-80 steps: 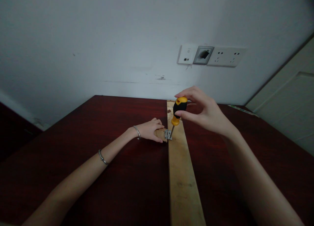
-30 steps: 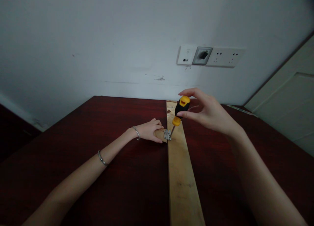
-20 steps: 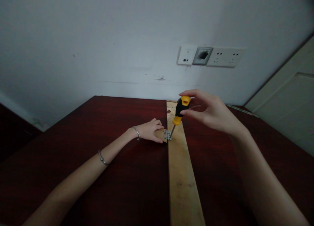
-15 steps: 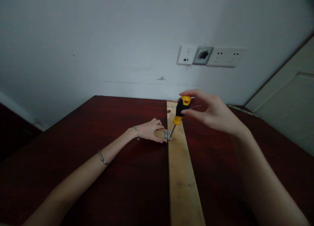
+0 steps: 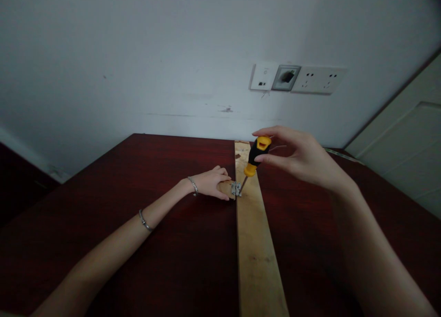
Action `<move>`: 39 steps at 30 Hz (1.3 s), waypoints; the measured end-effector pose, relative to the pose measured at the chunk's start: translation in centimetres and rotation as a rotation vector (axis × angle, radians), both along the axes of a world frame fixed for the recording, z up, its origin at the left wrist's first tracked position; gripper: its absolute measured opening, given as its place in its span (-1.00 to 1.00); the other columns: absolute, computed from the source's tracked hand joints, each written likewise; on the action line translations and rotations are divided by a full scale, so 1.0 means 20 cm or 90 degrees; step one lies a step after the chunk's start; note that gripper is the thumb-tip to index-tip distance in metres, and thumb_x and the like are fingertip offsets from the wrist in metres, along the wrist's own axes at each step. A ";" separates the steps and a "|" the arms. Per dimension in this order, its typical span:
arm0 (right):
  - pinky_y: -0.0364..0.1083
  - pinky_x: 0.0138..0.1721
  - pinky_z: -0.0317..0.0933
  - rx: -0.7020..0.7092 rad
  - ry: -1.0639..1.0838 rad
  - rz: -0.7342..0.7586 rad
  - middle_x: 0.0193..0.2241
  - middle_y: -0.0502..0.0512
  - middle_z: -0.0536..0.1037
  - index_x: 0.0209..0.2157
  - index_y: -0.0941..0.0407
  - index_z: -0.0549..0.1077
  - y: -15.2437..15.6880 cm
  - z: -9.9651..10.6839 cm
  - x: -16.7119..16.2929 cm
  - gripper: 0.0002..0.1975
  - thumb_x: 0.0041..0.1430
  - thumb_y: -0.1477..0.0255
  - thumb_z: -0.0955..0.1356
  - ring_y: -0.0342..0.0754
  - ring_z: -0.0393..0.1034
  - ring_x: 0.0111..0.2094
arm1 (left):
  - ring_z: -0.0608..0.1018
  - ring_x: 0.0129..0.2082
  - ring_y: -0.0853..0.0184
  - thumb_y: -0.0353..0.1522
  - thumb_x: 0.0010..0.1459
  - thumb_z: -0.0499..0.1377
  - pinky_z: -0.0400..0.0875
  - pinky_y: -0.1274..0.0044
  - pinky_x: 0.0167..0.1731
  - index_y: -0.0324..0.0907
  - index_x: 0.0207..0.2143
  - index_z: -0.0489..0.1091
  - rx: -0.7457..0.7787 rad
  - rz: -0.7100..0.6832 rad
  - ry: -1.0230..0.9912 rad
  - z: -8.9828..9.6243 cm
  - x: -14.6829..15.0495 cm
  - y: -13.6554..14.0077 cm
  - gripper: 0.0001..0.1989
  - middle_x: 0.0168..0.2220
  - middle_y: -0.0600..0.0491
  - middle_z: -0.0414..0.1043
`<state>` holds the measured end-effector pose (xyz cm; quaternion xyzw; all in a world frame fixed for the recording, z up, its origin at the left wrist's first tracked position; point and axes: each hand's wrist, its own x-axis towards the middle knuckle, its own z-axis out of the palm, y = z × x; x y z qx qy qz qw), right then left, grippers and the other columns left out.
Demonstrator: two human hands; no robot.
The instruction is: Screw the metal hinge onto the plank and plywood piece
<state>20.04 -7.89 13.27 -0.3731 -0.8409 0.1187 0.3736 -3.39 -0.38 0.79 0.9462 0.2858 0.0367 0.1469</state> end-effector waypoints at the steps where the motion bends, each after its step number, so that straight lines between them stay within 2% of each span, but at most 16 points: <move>1: 0.00 -0.21 0.41 0.014 -0.006 0.000 -0.13 0.11 0.48 -0.04 0.04 0.41 0.00 0.00 0.00 -0.58 0.05 0.25 0.41 0.00 0.43 -0.21 | 0.28 -0.08 0.20 -0.05 -0.04 0.27 0.22 0.45 -0.01 -0.21 0.02 0.33 0.001 0.000 -0.003 0.00 0.00 0.00 -0.37 -0.07 -0.05 0.27; 8: -0.06 -0.33 0.40 0.084 -0.033 -0.008 -0.20 0.14 0.46 -0.18 0.07 0.47 -0.01 0.01 -0.03 -0.72 0.08 0.25 0.39 0.00 0.40 -0.22 | 0.28 -0.08 0.19 -0.04 -0.04 0.27 0.21 0.43 0.00 -0.23 0.03 0.33 0.007 -0.001 0.003 0.00 0.00 0.00 -0.35 -0.07 -0.06 0.27; 12: 0.01 -0.18 0.37 0.051 -0.024 0.019 -0.03 0.13 0.45 -0.02 0.03 0.42 -0.02 0.02 -0.02 -0.68 0.18 0.40 0.30 0.05 0.37 -0.06 | 0.28 -0.07 0.19 -0.03 -0.02 0.25 0.21 0.43 0.00 -0.24 0.03 0.33 0.009 -0.003 0.014 0.00 0.00 0.00 -0.34 -0.06 -0.06 0.26; 16: 0.00 -0.19 0.37 0.031 -0.013 0.025 -0.08 0.13 0.48 0.04 0.03 0.39 -0.02 0.01 -0.02 -0.66 0.21 0.40 0.27 0.02 0.38 -0.10 | 0.28 -0.08 0.20 -0.03 -0.02 0.25 0.21 0.44 -0.01 -0.26 0.03 0.33 0.005 -0.002 0.014 0.00 0.00 0.00 -0.34 -0.06 -0.07 0.27; 20: -0.08 -0.35 0.37 0.086 0.009 -0.011 -0.23 0.12 0.44 -0.13 0.10 0.45 0.01 -0.02 -0.06 -0.72 0.13 0.29 0.35 -0.05 0.37 -0.27 | 0.28 -0.09 0.20 -0.04 -0.03 0.25 0.22 0.44 -0.02 -0.25 0.03 0.33 0.008 0.001 0.010 0.01 0.01 -0.01 -0.35 -0.07 -0.06 0.27; 23: -0.12 -0.38 0.36 0.115 0.029 -0.015 -0.27 0.12 0.41 -0.23 0.13 0.45 0.02 -0.05 -0.08 -0.73 0.07 0.26 0.39 -0.06 0.34 -0.28 | 0.27 -0.08 0.20 -0.05 -0.03 0.26 0.22 0.44 -0.02 -0.23 0.03 0.33 0.005 0.005 0.008 0.01 0.01 -0.01 -0.36 -0.07 -0.05 0.27; 25: -0.11 -0.34 0.37 0.090 0.037 0.005 -0.19 0.14 0.41 -0.13 0.12 0.43 0.02 -0.05 -0.08 -0.70 0.10 0.31 0.38 -0.04 0.35 -0.21 | 0.27 -0.08 0.20 -0.05 -0.03 0.26 0.23 0.45 -0.02 -0.25 0.02 0.33 0.002 0.003 0.008 0.01 0.01 -0.01 -0.36 -0.06 -0.06 0.26; 27: -0.09 -0.26 0.39 0.028 0.041 0.040 -0.07 0.15 0.40 0.01 0.09 0.36 0.01 -0.05 -0.08 -0.64 0.15 0.39 0.33 -0.02 0.35 -0.12 | 0.27 -0.08 0.20 -0.05 -0.02 0.26 0.23 0.45 -0.02 -0.27 0.02 0.34 -0.002 -0.002 0.006 0.01 0.01 -0.01 -0.36 -0.06 -0.07 0.26; 30: -0.06 -0.21 0.39 -0.032 0.049 0.057 -0.03 0.13 0.42 0.11 0.05 0.30 0.01 -0.05 -0.06 -0.56 0.17 0.46 0.30 -0.04 0.37 -0.13 | 0.28 -0.08 0.19 -0.04 -0.02 0.26 0.23 0.45 -0.02 -0.28 0.02 0.34 -0.003 -0.004 0.004 0.01 0.01 0.00 -0.35 -0.06 -0.08 0.26; 35: -0.05 -0.28 0.39 0.050 -0.001 0.002 -0.20 0.12 0.39 0.04 0.04 0.38 0.04 -0.06 -0.07 -0.58 0.12 0.29 0.36 -0.06 0.36 -0.26 | 0.27 -0.08 0.19 -0.06 -0.03 0.27 0.23 0.44 -0.02 -0.24 0.02 0.34 0.000 0.001 -0.004 0.00 0.01 0.00 -0.37 -0.07 -0.05 0.26; 37: -0.02 -0.26 0.38 0.083 -0.010 -0.010 -0.22 0.11 0.37 -0.03 0.04 0.43 0.05 -0.07 -0.08 -0.60 0.08 0.24 0.38 -0.03 0.35 -0.25 | 0.27 -0.08 0.19 -0.06 -0.04 0.27 0.22 0.44 -0.01 -0.23 0.02 0.34 0.003 0.003 -0.006 0.00 0.01 0.00 -0.37 -0.08 -0.05 0.26; 39: 0.03 -0.15 0.35 0.109 -0.003 -0.010 -0.18 0.13 0.38 -0.06 0.04 0.44 0.05 -0.07 -0.08 -0.62 0.07 0.24 0.39 0.01 0.34 -0.16 | 0.27 -0.08 0.19 -0.06 -0.04 0.27 0.22 0.43 -0.01 -0.23 0.02 0.34 0.006 0.002 -0.006 0.00 0.01 0.00 -0.37 -0.08 -0.05 0.27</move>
